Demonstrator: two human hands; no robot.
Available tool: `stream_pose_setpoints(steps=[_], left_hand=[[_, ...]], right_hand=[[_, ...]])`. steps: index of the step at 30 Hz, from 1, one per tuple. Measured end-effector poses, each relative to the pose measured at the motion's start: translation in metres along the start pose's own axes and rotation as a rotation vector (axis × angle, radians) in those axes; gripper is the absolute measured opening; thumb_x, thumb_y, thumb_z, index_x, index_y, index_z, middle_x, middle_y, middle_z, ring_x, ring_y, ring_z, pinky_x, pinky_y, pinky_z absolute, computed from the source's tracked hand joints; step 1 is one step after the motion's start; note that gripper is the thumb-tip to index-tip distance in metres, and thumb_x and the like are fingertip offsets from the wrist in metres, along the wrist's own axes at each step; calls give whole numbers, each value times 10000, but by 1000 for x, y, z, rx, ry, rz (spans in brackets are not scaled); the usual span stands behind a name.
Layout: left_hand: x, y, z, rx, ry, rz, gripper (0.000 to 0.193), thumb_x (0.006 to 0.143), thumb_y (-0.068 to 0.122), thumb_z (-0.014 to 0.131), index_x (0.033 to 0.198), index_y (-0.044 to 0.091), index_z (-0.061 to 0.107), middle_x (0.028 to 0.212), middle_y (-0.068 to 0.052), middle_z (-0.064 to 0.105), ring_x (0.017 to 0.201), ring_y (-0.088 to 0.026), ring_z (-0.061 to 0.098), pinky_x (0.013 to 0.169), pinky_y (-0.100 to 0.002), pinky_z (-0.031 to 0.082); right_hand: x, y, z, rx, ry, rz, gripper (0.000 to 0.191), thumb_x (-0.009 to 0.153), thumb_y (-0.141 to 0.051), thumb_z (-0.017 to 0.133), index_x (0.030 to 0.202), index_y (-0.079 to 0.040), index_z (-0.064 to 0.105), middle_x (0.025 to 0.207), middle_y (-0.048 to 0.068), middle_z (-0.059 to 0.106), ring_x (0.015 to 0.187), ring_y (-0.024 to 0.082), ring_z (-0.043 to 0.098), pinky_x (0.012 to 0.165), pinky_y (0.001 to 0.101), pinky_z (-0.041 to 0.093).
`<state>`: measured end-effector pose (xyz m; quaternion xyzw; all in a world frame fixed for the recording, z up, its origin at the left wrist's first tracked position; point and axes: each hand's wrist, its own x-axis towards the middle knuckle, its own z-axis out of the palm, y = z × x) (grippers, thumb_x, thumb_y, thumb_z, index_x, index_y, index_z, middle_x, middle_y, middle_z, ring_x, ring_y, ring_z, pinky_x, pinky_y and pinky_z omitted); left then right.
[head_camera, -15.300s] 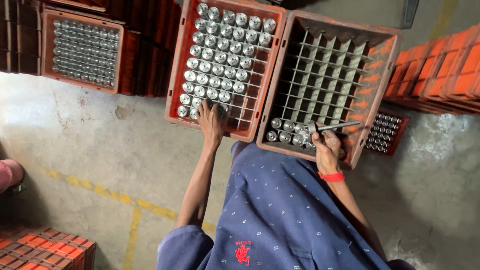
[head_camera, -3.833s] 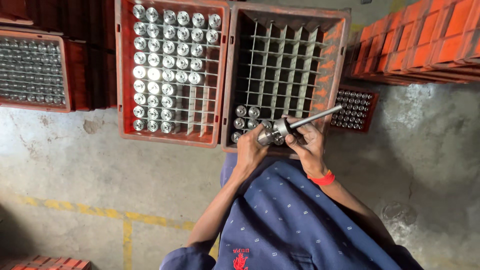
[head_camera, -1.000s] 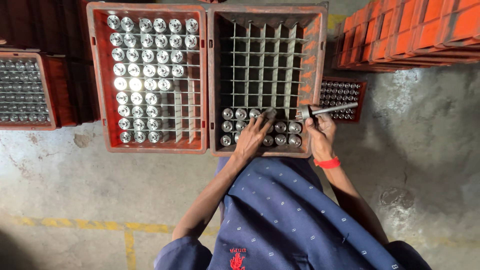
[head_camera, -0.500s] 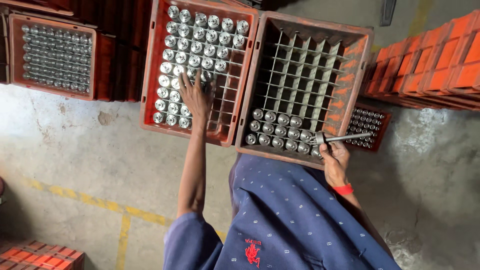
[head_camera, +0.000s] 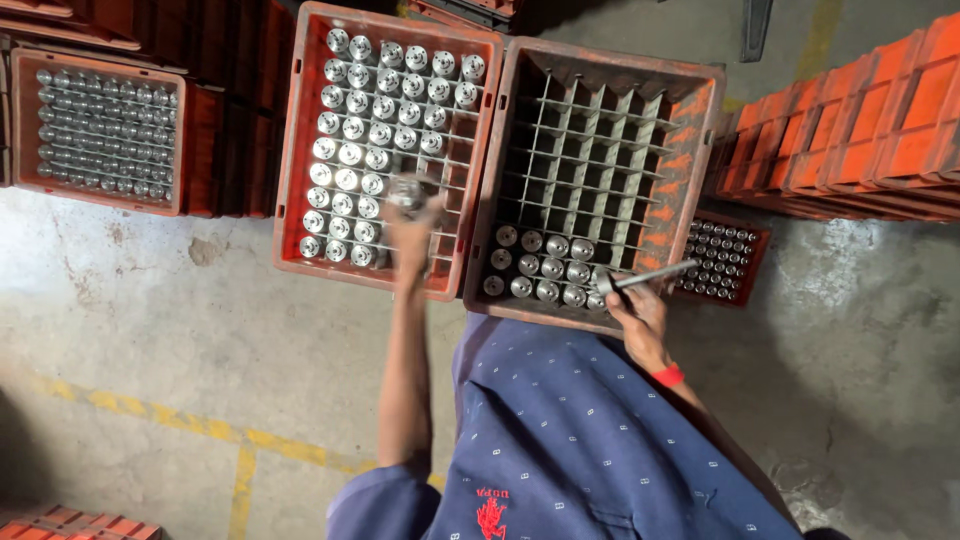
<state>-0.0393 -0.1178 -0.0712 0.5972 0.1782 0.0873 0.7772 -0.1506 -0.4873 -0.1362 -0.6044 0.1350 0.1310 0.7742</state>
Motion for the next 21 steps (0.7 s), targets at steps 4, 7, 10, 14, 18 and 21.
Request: stream_pose_setpoints(steps=[4,7,10,14,18,21], left_hand=[[-40,-48,65,428,-163,-102,265,852,102,854,849,24,601,749,-43,598,704,-181,565,622,-340,476],[-84,-62,83,654,-303,63,470,697,101,808,1134,8,659,891,-167,737,796,-276,759,696,-383,568],[-112,-66,91,786,-435,-107,477,719,154,835,1151,39,670,875,-220,737,818,-363,734,729,-431,551],[-118,-63,98,869,-622,-117,421,743,205,839,1116,63,705,899,-212,753,859,-387,733,754,-462,551],[-114,-54,105,839,-736,-183,503,706,233,828,1165,73,697,899,-226,749,853,-387,738,766,-464,559],[-112,-49,105,783,-825,-242,489,763,320,828,1155,60,692,901,-213,756,866,-371,752,772,-455,566]], right_hand=[[10,-25,36,9,-63,12,433,909,57,700,1334,37,618,1193,61,678,1014,75,589,875,207,478],[16,-48,49,-13,-49,0,441,890,5,728,1313,21,605,1234,63,683,1063,68,608,864,196,470],[13,-64,52,-47,-47,58,438,943,-86,748,1350,19,623,1240,101,697,1015,106,594,812,235,455],[5,-62,46,-67,-173,-77,451,945,-163,759,1321,14,584,1397,129,632,1268,168,601,1092,299,469],[5,-44,33,-112,-275,-206,439,933,-147,776,1296,17,592,1438,155,601,1357,220,584,1173,363,454],[11,-35,14,-64,-263,-107,422,919,-130,779,1275,18,608,1386,140,641,1278,205,619,1112,341,485]])
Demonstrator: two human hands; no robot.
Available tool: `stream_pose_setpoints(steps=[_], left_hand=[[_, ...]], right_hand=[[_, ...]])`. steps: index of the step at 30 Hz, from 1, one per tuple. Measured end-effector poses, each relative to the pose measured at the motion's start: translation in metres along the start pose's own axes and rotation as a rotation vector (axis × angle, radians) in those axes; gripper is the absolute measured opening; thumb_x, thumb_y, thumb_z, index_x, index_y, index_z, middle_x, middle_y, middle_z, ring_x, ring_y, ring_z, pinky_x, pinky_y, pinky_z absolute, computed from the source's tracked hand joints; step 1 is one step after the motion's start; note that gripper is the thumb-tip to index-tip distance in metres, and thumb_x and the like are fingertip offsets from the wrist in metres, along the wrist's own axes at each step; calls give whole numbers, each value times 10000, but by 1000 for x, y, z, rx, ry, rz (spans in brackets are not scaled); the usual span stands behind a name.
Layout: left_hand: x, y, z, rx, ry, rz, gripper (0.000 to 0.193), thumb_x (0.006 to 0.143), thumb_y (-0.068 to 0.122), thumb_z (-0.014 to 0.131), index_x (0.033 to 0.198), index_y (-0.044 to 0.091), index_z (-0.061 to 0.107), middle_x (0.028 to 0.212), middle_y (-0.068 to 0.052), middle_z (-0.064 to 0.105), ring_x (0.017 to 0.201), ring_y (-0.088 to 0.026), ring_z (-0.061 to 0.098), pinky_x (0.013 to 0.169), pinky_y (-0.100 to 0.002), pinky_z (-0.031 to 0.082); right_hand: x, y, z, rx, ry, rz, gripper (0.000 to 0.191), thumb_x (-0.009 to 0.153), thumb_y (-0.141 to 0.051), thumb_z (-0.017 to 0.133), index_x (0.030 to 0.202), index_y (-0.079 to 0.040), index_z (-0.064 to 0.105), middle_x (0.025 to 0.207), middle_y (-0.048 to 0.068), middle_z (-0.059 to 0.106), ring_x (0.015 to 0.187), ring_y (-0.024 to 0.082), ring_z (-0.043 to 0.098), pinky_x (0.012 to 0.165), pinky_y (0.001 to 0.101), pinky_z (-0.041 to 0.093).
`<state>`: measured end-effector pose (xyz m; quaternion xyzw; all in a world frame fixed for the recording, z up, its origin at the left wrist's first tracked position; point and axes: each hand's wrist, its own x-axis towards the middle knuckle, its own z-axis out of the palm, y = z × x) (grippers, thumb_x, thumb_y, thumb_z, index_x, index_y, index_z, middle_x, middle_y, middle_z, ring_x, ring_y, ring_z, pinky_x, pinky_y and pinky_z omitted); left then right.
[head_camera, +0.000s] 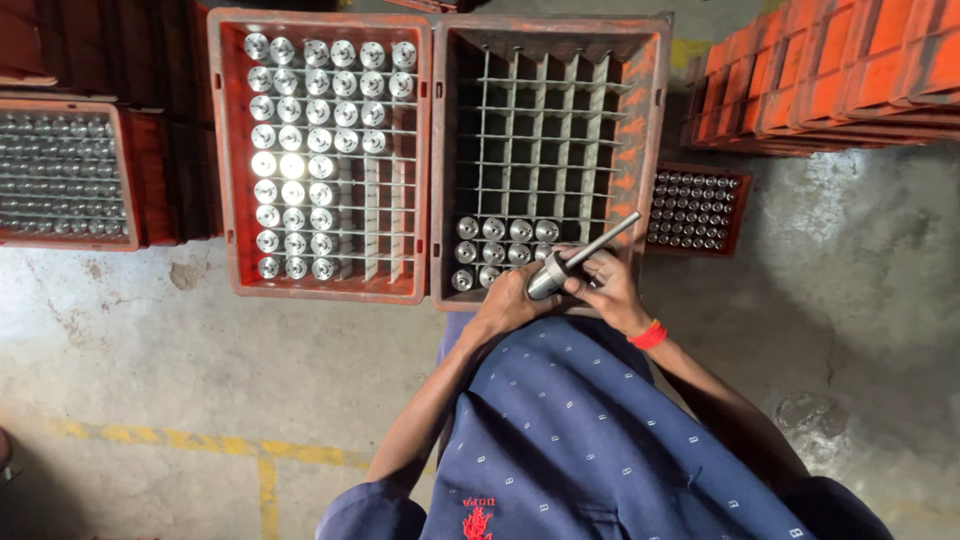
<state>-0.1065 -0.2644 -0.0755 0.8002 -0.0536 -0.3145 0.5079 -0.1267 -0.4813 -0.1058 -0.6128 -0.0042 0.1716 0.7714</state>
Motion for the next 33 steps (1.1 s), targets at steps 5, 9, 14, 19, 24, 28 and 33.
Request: stream_pose_setpoints(steps=[5,9,14,19,24,28,33], left_hand=[[21,-10,3,383,-12,15,672,916,457,736,1435,95,509,1054,-227,706,878,-392,715,768,-469,562],[48,-30,21,672,112,408,702,880,144,631,1550,89,428,1336,-182,584,992,-357,676,842,-426,586],[51,-45,36,600,201,620,743,775,-71,603,1496,70,492,1442,-184,559,1101,-323,621,884,-393,589],[34,-43,-24,326,533,548,497,792,-41,657,1256,137,672,1154,-74,715,1078,-284,695,899,-395,584],[54,-67,-161,641,1094,271,467,808,-138,646,1226,67,689,1234,-135,673,1188,-341,626,1007,-443,536],[70,-84,-200,884,1103,62,598,700,-19,735,1291,77,726,1448,-214,541,1324,-413,478,1066,-515,440],[69,-73,-205,602,859,-3,486,827,184,883,1236,13,684,1398,-249,499,1379,-437,415,1155,-527,363]], right_hand=[[8,0,-31,110,361,69,382,934,-63,760,1291,18,651,1178,89,719,1029,148,653,894,275,514],[8,-13,-48,93,452,-23,319,964,-8,710,1274,7,641,1176,46,713,1062,105,645,943,235,504],[-1,-4,-43,72,486,-4,344,951,42,690,1290,20,636,1148,35,699,1048,102,629,946,233,489],[-25,13,-37,81,499,56,366,946,41,678,1304,26,604,1176,21,670,1083,87,609,977,224,480],[-37,21,-34,147,460,106,379,958,26,674,1327,25,590,1166,29,659,1038,87,599,913,227,474],[-34,26,-29,113,386,82,396,954,46,689,1345,44,627,1181,48,668,948,93,549,819,233,435],[-32,30,-26,87,357,89,386,929,24,706,1306,45,626,1182,51,667,1049,105,592,903,238,473]])
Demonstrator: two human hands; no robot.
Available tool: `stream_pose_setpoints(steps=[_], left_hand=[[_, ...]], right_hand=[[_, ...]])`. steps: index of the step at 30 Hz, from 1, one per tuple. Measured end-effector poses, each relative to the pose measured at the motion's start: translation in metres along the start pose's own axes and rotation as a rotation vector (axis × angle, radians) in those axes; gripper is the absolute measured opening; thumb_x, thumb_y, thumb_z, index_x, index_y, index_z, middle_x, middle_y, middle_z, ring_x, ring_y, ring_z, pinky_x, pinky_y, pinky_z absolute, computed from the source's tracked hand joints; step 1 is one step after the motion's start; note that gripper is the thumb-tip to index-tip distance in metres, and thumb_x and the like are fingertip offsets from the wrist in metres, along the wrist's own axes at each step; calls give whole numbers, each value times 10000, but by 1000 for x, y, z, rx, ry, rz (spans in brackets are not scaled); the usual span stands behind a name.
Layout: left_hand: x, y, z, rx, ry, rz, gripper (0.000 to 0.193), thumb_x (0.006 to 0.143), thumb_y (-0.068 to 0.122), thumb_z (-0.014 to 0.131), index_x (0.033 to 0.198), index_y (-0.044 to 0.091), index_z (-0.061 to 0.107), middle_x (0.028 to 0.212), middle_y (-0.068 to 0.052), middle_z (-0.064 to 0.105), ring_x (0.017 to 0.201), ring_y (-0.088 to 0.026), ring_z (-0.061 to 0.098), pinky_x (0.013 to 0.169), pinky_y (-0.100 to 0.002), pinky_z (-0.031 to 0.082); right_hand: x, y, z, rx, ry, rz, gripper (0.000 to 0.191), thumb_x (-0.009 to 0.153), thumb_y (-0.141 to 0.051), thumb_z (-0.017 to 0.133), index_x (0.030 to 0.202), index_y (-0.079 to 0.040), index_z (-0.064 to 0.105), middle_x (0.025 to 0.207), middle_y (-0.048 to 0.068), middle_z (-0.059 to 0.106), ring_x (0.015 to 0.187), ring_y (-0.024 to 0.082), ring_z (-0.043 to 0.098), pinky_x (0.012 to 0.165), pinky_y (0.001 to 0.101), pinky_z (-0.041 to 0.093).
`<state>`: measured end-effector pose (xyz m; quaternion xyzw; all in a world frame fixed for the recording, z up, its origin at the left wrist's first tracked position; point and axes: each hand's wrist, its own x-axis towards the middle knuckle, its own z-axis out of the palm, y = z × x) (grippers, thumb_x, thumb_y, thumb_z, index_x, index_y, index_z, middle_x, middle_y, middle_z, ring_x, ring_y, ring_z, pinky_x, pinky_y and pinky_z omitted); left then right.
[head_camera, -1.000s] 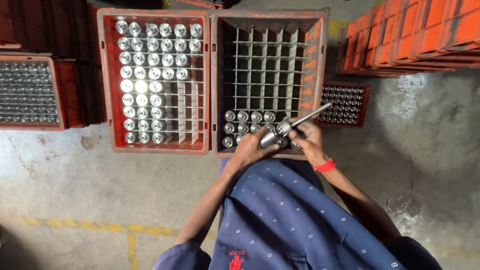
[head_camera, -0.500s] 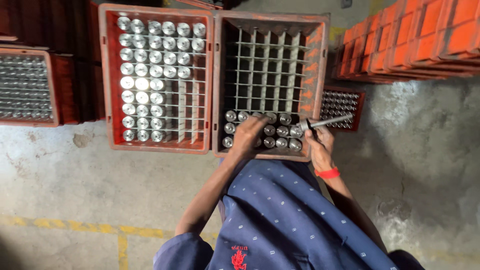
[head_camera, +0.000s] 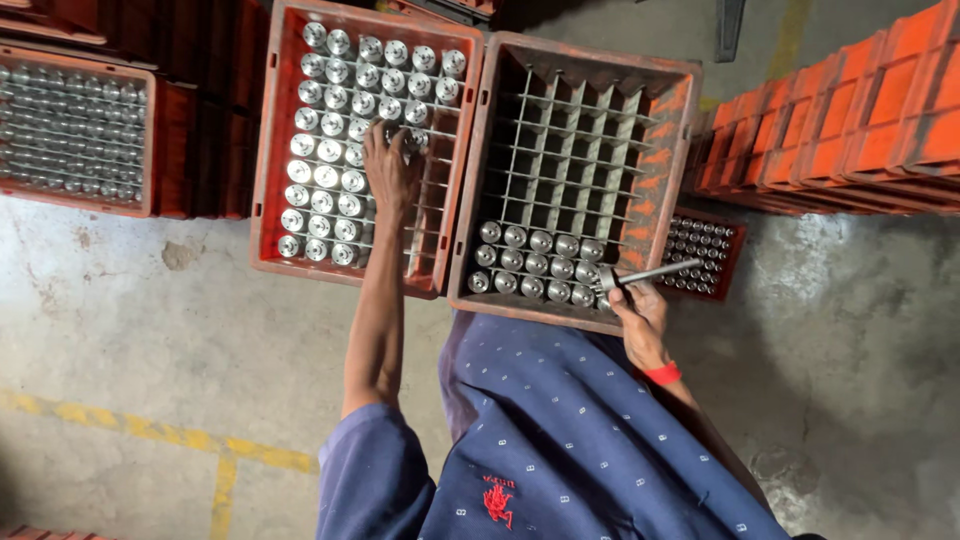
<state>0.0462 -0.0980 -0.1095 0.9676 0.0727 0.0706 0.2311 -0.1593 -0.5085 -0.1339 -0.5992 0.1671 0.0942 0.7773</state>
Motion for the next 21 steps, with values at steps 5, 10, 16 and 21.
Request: stream_pose_setpoints(steps=[5,10,16,21], left_hand=[[-28,0,-37,-445,300,111,467,789,233,947,1158,60,717,1345,-182,576,1291,-337,559,1057,-429,474],[-77,47,0,-1367,34,-208,326,819,142,856,1084,101,671,1027,-47,667,896,-143,637,735,-263,546],[-149,116,36,-682,-343,-117,290,767,152,832,986,54,670,772,-125,715,659,-243,705,642,-370,546],[-185,134,27,-567,-546,-43,421,733,95,797,1139,60,691,869,-225,733,836,-395,723,719,-464,548]], right_hand=[[-3,2,-7,-19,26,30,385,921,-16,714,1292,26,621,1199,53,680,1064,108,613,925,234,489],[7,-5,18,-52,-25,32,381,943,-31,736,1305,34,638,1186,68,672,1072,123,602,878,249,472],[21,-43,67,-16,-110,10,450,893,-68,758,1307,22,607,1265,72,692,1119,124,623,927,236,487],[10,-62,75,-38,-214,-60,446,944,-111,761,1331,38,597,1367,148,646,1239,194,607,1059,303,472]])
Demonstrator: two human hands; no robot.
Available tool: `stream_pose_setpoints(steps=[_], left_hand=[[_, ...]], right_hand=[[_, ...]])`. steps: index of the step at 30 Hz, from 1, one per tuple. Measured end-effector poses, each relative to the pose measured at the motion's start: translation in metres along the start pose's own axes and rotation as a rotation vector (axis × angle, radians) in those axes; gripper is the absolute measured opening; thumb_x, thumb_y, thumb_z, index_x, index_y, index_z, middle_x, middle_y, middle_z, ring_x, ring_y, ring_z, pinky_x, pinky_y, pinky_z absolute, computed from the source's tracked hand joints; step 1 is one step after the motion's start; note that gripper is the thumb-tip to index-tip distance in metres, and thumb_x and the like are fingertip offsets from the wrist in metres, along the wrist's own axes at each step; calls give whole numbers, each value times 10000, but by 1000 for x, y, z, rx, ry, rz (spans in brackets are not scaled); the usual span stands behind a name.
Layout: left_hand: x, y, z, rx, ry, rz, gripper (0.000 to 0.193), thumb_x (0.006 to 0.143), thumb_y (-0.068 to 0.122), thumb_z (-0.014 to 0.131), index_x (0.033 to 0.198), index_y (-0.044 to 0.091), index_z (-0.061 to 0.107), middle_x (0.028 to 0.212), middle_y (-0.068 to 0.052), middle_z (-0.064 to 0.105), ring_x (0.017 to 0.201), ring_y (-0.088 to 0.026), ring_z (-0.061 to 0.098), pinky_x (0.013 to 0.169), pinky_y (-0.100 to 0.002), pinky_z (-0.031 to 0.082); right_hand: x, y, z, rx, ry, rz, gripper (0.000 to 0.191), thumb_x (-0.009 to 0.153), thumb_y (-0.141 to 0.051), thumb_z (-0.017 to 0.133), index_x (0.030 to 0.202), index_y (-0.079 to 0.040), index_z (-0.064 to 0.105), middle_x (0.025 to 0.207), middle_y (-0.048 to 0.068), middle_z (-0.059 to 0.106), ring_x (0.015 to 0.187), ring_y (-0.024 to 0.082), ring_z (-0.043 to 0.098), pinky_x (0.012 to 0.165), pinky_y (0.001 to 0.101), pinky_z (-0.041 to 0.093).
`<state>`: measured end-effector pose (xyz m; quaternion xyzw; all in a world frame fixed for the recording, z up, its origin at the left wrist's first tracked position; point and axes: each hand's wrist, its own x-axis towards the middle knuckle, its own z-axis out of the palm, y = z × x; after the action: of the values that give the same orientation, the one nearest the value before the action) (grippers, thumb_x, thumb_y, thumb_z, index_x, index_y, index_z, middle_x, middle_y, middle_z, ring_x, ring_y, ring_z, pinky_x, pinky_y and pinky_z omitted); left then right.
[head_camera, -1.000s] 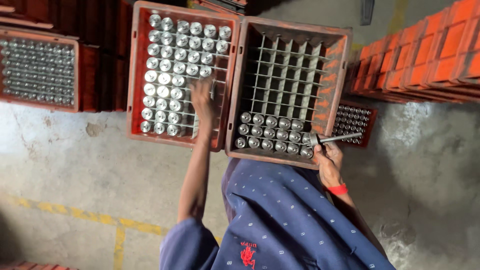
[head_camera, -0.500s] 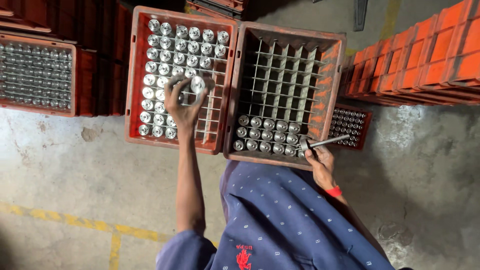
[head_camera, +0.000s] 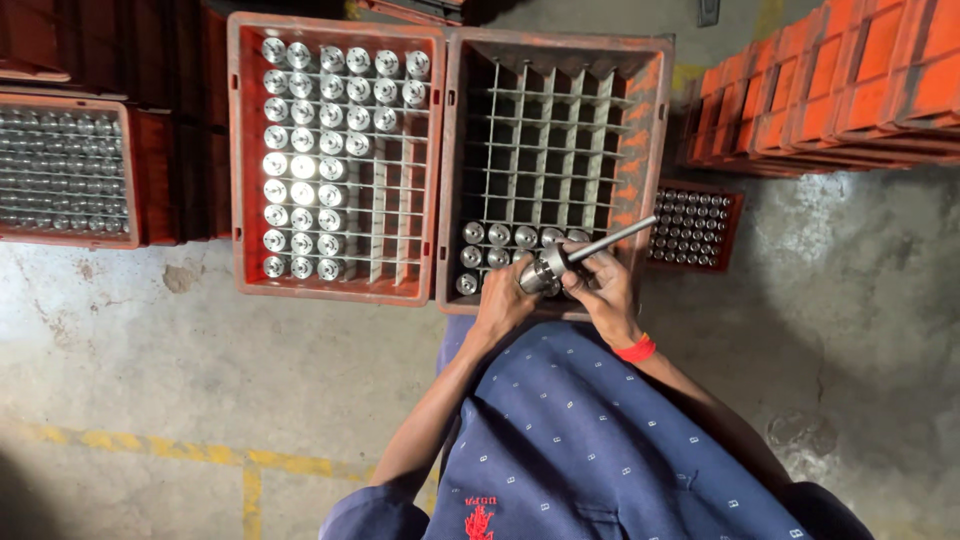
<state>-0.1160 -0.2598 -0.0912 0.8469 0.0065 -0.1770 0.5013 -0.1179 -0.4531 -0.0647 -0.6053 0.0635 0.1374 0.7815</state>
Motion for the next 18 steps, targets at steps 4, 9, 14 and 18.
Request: stream_pose_setpoints(steps=[4,9,14,18], left_hand=[[2,9,-1,66,-152,20,488,683,92,800,1156,71,682,873,-208,749,834,-383,740,768,-465,560],[3,17,-7,-10,-323,-6,438,775,242,814,1152,60,686,900,-205,751,879,-387,749,782,-461,574],[27,6,11,298,-355,94,641,897,455,757,1374,81,548,1020,-236,706,864,-420,705,764,-483,558],[58,-12,50,583,-184,614,662,922,221,661,1537,77,462,1326,-148,602,995,-323,677,851,-396,574]], right_hand=[[-9,10,-8,-86,-104,-113,468,929,-140,773,1315,39,578,1453,176,593,1355,229,574,1158,360,454],[-7,32,-35,-48,-141,-9,458,906,-125,792,1291,32,600,1403,163,631,1284,222,617,1123,355,480],[-1,41,-66,-23,211,32,363,942,-25,723,1295,19,647,1261,113,698,1116,158,654,986,297,510],[10,33,-95,98,370,-140,325,976,89,633,1295,29,638,1218,70,688,1103,132,638,1000,267,498]])
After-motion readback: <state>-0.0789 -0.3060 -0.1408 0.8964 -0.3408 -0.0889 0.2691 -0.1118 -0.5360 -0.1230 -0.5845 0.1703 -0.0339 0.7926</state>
